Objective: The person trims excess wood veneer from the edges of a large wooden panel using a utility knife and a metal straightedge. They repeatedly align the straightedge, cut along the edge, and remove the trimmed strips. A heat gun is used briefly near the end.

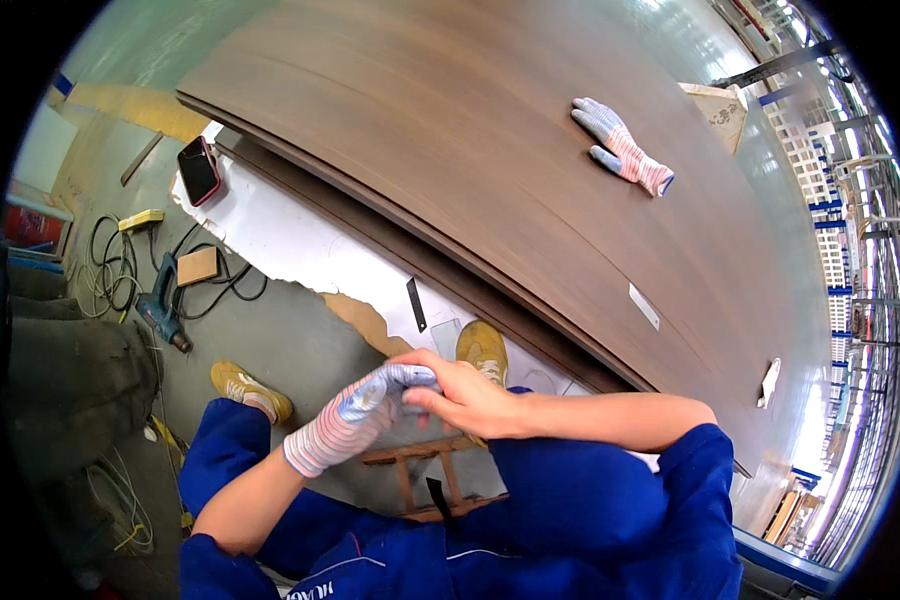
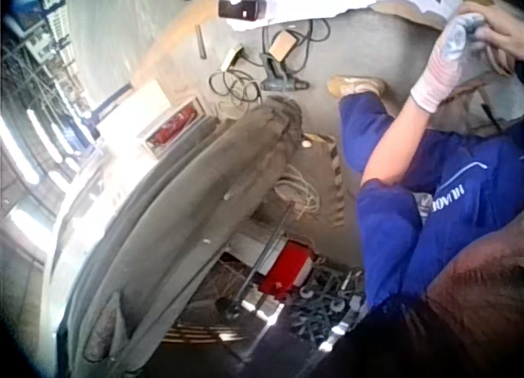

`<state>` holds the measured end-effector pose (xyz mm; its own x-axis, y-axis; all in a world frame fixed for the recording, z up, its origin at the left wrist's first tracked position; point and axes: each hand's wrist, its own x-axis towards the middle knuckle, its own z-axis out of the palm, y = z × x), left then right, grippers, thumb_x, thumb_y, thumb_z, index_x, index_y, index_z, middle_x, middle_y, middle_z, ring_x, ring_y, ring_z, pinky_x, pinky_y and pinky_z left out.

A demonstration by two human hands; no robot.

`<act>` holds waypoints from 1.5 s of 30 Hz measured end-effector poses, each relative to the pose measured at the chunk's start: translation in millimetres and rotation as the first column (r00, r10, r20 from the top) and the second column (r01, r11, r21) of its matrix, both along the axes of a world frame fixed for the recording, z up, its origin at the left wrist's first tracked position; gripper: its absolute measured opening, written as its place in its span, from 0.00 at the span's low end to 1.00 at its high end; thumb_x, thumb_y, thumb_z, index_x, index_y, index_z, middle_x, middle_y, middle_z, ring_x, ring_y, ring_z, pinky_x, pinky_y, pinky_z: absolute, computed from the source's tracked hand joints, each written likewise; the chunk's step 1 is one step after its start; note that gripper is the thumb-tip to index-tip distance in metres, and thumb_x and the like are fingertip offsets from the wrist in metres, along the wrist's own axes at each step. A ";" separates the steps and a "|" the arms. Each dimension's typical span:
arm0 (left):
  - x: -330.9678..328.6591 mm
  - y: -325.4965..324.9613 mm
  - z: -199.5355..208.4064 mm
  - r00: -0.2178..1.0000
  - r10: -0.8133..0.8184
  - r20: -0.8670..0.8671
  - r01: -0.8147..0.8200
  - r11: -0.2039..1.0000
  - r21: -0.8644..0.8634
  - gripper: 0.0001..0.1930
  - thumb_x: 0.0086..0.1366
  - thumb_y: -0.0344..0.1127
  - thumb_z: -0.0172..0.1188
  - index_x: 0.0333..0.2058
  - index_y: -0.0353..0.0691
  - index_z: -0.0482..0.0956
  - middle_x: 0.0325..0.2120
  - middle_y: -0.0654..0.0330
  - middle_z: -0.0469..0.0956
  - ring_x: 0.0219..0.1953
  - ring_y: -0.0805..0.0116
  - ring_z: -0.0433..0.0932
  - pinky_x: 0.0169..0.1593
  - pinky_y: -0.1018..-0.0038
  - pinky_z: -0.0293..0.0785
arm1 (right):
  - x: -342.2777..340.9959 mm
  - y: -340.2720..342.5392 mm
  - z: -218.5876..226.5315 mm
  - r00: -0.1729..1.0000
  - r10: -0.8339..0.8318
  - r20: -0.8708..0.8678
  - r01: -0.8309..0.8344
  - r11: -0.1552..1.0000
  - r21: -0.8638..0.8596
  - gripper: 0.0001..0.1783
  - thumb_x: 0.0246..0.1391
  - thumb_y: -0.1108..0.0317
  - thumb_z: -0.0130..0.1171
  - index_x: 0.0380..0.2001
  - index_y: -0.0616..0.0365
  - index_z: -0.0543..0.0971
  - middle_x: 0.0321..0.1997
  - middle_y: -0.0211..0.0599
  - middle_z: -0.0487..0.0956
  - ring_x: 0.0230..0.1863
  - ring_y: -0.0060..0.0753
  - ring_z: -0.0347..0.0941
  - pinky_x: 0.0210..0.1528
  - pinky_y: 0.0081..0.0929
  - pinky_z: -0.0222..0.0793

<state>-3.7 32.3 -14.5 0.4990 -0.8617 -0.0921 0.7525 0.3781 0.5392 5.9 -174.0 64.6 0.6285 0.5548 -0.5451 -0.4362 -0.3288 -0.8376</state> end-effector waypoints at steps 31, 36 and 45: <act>17.7 -42.7 6.2 0.618 -0.552 0.560 -0.139 0.624 0.769 0.11 0.67 0.33 0.54 0.44 0.36 0.78 0.38 0.53 0.78 0.42 0.54 0.77 0.46 0.66 0.73 | 20.5 -121.6 -48.2 0.295 0.474 0.830 0.565 0.614 -0.551 0.24 0.42 0.65 0.65 0.48 0.39 0.81 0.65 0.45 0.68 0.66 0.45 0.63 0.66 0.42 0.58; 16.9 -47.7 3.8 0.564 -0.604 0.563 -0.156 0.592 0.791 0.11 0.67 0.35 0.54 0.43 0.36 0.78 0.36 0.52 0.78 0.40 0.52 0.76 0.46 0.63 0.72 | 27.2 -104.5 -43.3 0.411 0.385 0.826 0.544 0.624 -0.561 0.26 0.41 0.65 0.66 0.48 0.38 0.81 0.68 0.48 0.63 0.69 0.50 0.57 0.68 0.46 0.55; 17.2 -63.7 2.4 0.466 -0.624 0.627 -0.169 0.633 0.756 0.12 0.67 0.38 0.54 0.43 0.37 0.79 0.37 0.52 0.78 0.41 0.50 0.76 0.48 0.61 0.72 | 16.1 -98.9 -46.0 0.212 0.502 0.839 0.048 0.852 -0.522 0.22 0.44 0.70 0.60 0.47 0.53 0.79 0.64 0.43 0.70 0.47 0.34 0.76 0.45 0.29 0.72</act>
<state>13.5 -31.3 -12.1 0.4585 -0.8144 -0.3557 -0.1819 -0.4778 0.8594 22.0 -272.9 18.6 0.6924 0.7053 0.1523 0.7089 -0.6257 -0.3255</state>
